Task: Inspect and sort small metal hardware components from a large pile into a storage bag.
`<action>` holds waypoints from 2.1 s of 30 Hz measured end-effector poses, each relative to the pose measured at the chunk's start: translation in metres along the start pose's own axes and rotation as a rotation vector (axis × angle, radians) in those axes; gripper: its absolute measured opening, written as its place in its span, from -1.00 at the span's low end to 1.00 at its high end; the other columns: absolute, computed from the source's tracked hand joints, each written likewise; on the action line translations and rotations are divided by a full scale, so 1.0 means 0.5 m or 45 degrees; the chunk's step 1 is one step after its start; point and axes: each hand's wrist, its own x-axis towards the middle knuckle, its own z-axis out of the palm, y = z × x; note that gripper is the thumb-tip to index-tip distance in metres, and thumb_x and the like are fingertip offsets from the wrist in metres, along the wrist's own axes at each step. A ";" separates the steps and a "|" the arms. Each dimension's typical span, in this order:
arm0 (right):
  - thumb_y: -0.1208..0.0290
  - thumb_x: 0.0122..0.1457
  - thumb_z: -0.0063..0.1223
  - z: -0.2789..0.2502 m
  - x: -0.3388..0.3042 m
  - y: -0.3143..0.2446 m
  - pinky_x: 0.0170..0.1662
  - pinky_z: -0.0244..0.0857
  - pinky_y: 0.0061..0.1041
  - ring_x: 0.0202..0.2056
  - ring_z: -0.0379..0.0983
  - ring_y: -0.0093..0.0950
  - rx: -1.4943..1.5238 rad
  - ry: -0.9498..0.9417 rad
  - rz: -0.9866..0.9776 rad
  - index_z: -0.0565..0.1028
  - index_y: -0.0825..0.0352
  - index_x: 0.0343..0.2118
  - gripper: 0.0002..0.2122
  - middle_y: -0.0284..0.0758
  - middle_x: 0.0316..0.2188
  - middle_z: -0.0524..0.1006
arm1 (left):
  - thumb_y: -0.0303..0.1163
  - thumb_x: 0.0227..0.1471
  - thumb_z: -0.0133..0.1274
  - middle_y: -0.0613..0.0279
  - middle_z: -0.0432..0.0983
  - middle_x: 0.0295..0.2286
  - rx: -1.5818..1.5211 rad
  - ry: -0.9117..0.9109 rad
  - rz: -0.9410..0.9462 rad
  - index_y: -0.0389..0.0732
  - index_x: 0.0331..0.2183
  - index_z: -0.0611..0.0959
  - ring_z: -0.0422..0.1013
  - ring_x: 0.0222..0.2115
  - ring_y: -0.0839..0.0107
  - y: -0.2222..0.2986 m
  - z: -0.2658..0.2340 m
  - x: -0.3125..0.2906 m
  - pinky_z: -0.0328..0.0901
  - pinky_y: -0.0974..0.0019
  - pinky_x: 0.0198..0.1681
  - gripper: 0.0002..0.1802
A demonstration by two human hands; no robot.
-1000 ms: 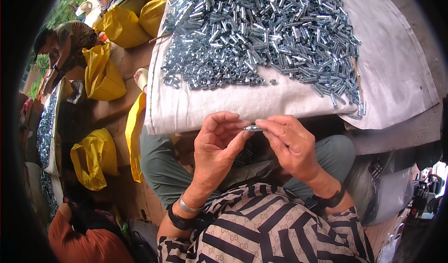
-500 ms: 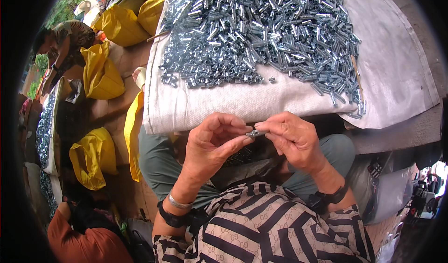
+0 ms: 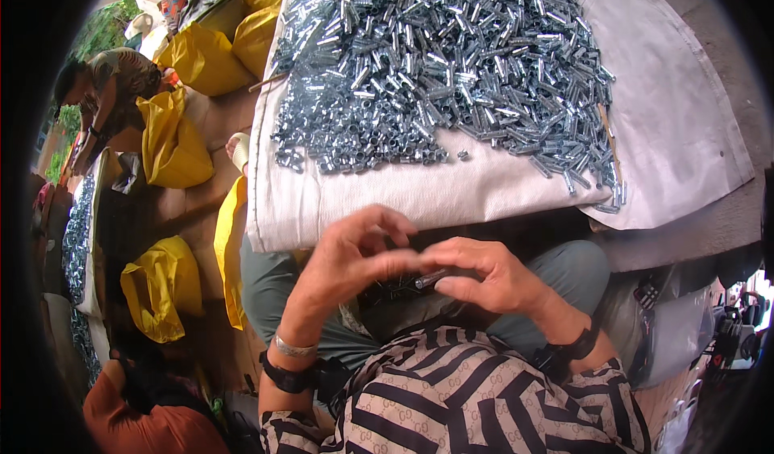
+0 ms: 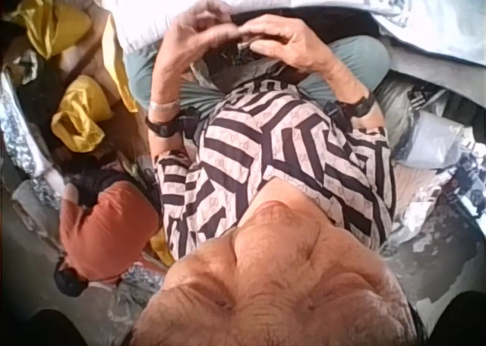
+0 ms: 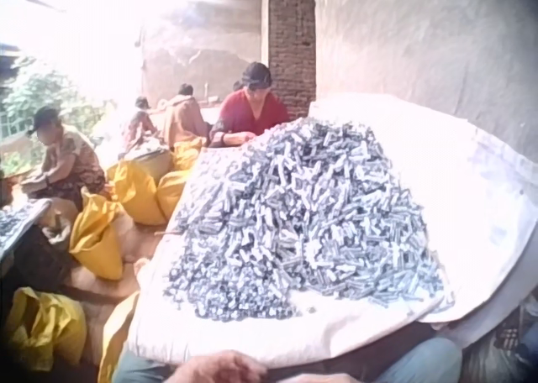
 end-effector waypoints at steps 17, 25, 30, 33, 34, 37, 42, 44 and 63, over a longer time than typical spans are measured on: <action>0.55 0.05 0.07 -0.121 0.227 0.052 -0.31 0.33 -0.41 -0.43 0.46 -0.37 -1.048 0.323 -0.091 0.55 0.33 -0.13 -0.72 -0.24 -0.42 0.48 | -0.45 -0.04 0.16 0.22 0.47 -0.44 1.385 0.626 0.690 -0.14 -0.36 0.59 0.45 -0.36 0.21 -0.009 0.022 0.151 0.35 0.19 -0.30 -0.88; 0.50 0.14 0.10 -0.086 0.080 0.000 -0.34 0.27 -0.64 -0.45 0.34 -0.71 -0.249 0.516 0.150 0.52 0.35 -0.17 -0.81 -0.45 -0.49 0.45 | -0.49 0.00 0.12 0.16 0.45 -0.43 1.446 0.564 0.641 -0.14 -0.31 0.59 0.44 -0.34 0.17 -0.005 0.014 0.144 0.35 0.17 -0.28 -0.86; 0.46 0.21 0.12 -0.054 0.028 0.000 -0.29 0.27 -0.71 -0.42 0.37 -0.75 0.170 0.659 0.234 0.52 0.36 -0.13 -0.81 -0.51 -0.45 0.49 | -0.51 0.06 0.12 0.19 0.54 -0.34 1.246 0.605 0.698 -0.19 -0.17 0.59 0.52 -0.36 0.27 -0.015 0.031 0.113 0.40 0.28 -0.28 -0.77; 0.45 0.23 0.14 -0.044 0.019 -0.017 -0.26 0.29 -0.73 -0.38 0.41 -0.76 0.295 0.684 0.246 0.53 0.37 -0.14 -0.82 -0.49 -0.42 0.53 | -0.49 0.16 0.10 0.05 0.58 -0.22 0.125 0.380 0.197 -0.39 -0.15 0.52 0.56 -0.23 0.36 0.002 0.053 0.073 0.47 0.36 -0.17 -0.77; 0.46 0.23 0.14 -0.041 0.018 -0.023 -0.25 0.31 -0.72 -0.36 0.43 -0.75 0.278 0.674 0.226 0.53 0.39 -0.15 -0.82 -0.47 -0.40 0.55 | -0.49 0.16 0.10 0.05 0.58 -0.22 0.129 0.384 0.194 -0.39 -0.15 0.52 0.56 -0.23 0.36 0.012 0.064 0.063 0.47 0.36 -0.17 -0.77; 0.47 0.22 0.15 -0.029 0.017 -0.023 -0.24 0.33 -0.71 -0.32 0.46 -0.73 0.223 0.659 0.159 0.53 0.40 -0.16 -0.83 -0.44 -0.36 0.57 | -0.47 0.20 0.05 0.00 0.59 -0.24 -0.422 0.208 0.087 -0.41 -0.07 0.46 0.56 -0.22 0.31 0.025 0.091 0.039 0.49 0.32 -0.12 -0.71; 0.57 0.21 0.13 -0.020 0.014 -0.025 -0.15 0.37 -0.68 -0.26 0.49 -0.69 0.200 0.631 -0.008 0.54 0.42 -0.17 -0.85 -0.38 -0.29 0.61 | -0.51 0.21 0.01 0.00 0.58 -0.22 -0.507 0.225 0.119 -0.41 -0.09 0.46 0.55 -0.20 0.32 0.027 0.106 0.021 0.49 0.32 -0.11 -0.75; 0.58 0.21 0.12 -0.016 0.013 -0.026 -0.14 0.38 -0.67 -0.25 0.49 -0.68 0.222 0.636 -0.001 0.54 0.42 -0.17 -0.85 -0.37 -0.28 0.61 | -0.52 0.22 0.00 -0.01 0.58 -0.22 -0.540 0.231 0.142 -0.41 -0.09 0.46 0.56 -0.20 0.32 0.024 0.110 0.019 0.49 0.33 -0.11 -0.76; 0.60 0.19 0.13 -0.015 0.016 -0.011 -0.12 0.40 -0.66 -0.23 0.51 -0.65 0.159 0.576 -0.064 0.54 0.41 -0.17 -0.85 -0.33 -0.27 0.62 | -0.58 0.17 0.04 0.11 0.62 -0.31 -0.146 0.355 0.292 -0.42 -0.14 0.52 0.58 -0.28 0.44 0.010 0.119 0.015 0.45 0.49 -0.22 -0.80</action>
